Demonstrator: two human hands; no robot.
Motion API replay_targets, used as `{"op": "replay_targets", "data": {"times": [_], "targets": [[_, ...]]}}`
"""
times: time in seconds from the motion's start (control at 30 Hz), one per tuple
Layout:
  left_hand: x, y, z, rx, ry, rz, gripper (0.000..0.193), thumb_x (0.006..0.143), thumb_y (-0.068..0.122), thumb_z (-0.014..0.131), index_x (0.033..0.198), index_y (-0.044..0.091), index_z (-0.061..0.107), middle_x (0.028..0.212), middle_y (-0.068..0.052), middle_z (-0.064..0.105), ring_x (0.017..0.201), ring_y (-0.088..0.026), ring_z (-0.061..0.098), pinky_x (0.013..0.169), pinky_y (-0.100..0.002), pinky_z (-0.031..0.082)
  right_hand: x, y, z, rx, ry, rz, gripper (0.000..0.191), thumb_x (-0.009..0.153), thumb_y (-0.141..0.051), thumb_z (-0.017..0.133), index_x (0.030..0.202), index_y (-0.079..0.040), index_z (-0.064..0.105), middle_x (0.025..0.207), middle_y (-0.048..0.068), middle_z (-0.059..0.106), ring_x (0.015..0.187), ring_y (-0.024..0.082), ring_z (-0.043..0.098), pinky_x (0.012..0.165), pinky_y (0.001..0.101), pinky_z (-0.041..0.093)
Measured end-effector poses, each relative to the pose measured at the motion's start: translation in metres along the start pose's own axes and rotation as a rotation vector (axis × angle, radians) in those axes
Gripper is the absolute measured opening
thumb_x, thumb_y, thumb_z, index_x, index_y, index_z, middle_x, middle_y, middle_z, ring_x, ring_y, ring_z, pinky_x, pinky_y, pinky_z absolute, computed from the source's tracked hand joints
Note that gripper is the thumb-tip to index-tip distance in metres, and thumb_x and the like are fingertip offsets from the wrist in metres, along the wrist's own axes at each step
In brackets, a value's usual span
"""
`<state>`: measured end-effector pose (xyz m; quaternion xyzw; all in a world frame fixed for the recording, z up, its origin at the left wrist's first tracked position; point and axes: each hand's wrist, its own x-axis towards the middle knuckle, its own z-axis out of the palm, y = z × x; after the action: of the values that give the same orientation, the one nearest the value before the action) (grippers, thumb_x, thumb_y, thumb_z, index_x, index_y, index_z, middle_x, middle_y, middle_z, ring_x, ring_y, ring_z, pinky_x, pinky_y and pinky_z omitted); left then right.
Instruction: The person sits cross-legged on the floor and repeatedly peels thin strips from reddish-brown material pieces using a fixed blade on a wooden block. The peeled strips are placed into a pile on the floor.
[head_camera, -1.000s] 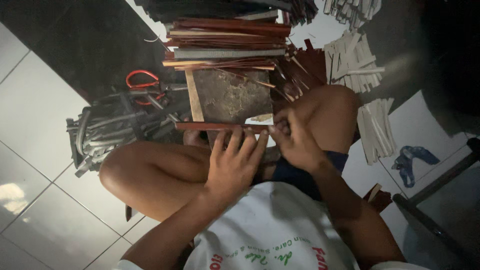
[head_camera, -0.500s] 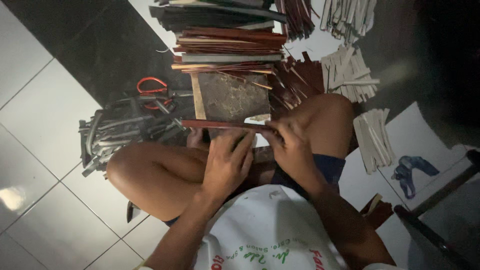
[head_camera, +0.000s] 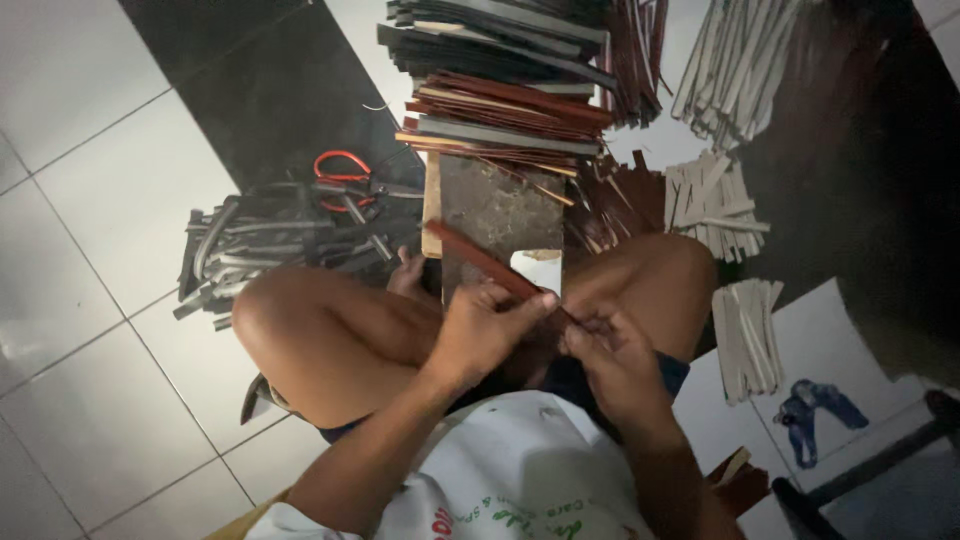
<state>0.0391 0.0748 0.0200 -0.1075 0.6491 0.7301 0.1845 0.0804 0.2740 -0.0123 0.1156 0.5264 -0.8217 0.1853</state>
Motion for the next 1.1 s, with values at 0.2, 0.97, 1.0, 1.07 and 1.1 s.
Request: {"op": "replay_targets", "data": {"times": [0.2,0.97,1.0,1.07,1.1], "targets": [[0.008,0.064,-0.026,0.205,0.095,-0.176,0.029,0.089,0.031,0.078,0.088,0.002,0.082,0.067,-0.001,0.071,0.059,-0.006,0.059,0.055,-0.025,0.049,-0.032,0.024,-0.027,0.100,0.140,0.121,0.029,0.097,0.000,0.060,0.125,0.001,0.053,0.098,0.012,0.062,0.088,0.020,0.062,0.081,0.0337,0.051],[0.033,0.056,-0.036,0.097,0.038,-0.016,0.038,0.100,0.022,0.057,0.132,0.004,0.066,0.125,-0.009,0.074,0.118,-0.015,0.068,0.101,-0.031,0.052,0.157,-0.119,-0.058,0.018,0.212,-0.261,0.022,0.102,-0.015,0.067,0.118,0.000,0.061,0.109,0.007,0.065,0.097,0.014,0.065,0.089,0.0272,0.056],[0.031,0.049,-0.037,0.130,0.051,-0.029,0.036,0.100,0.022,0.057,0.129,0.003,0.067,0.120,-0.009,0.075,0.113,-0.016,0.069,0.098,-0.031,0.053,0.175,-0.126,-0.059,-0.059,0.305,-0.178,0.028,0.101,-0.020,0.069,0.122,-0.001,0.063,0.111,0.009,0.066,0.094,0.015,0.063,0.077,0.0287,0.048],[0.028,0.038,-0.044,0.195,0.084,-0.053,0.032,0.100,0.021,0.059,0.124,0.003,0.071,0.109,-0.011,0.078,0.103,-0.017,0.072,0.092,-0.031,0.054,0.198,-0.135,-0.050,-0.365,0.473,-0.148,0.040,0.101,-0.027,0.072,0.129,-0.001,0.060,0.116,0.012,0.066,0.096,0.018,0.062,0.073,0.0325,0.043],[0.024,0.032,-0.049,0.203,0.099,-0.021,0.032,0.100,0.021,0.060,0.123,0.003,0.072,0.108,-0.010,0.078,0.102,-0.016,0.071,0.092,-0.030,0.054,0.203,-0.134,-0.043,-0.597,0.540,-0.199,0.045,0.102,-0.029,0.073,0.131,0.001,0.057,0.118,0.013,0.066,0.101,0.020,0.062,0.082,0.0345,0.047]]}}
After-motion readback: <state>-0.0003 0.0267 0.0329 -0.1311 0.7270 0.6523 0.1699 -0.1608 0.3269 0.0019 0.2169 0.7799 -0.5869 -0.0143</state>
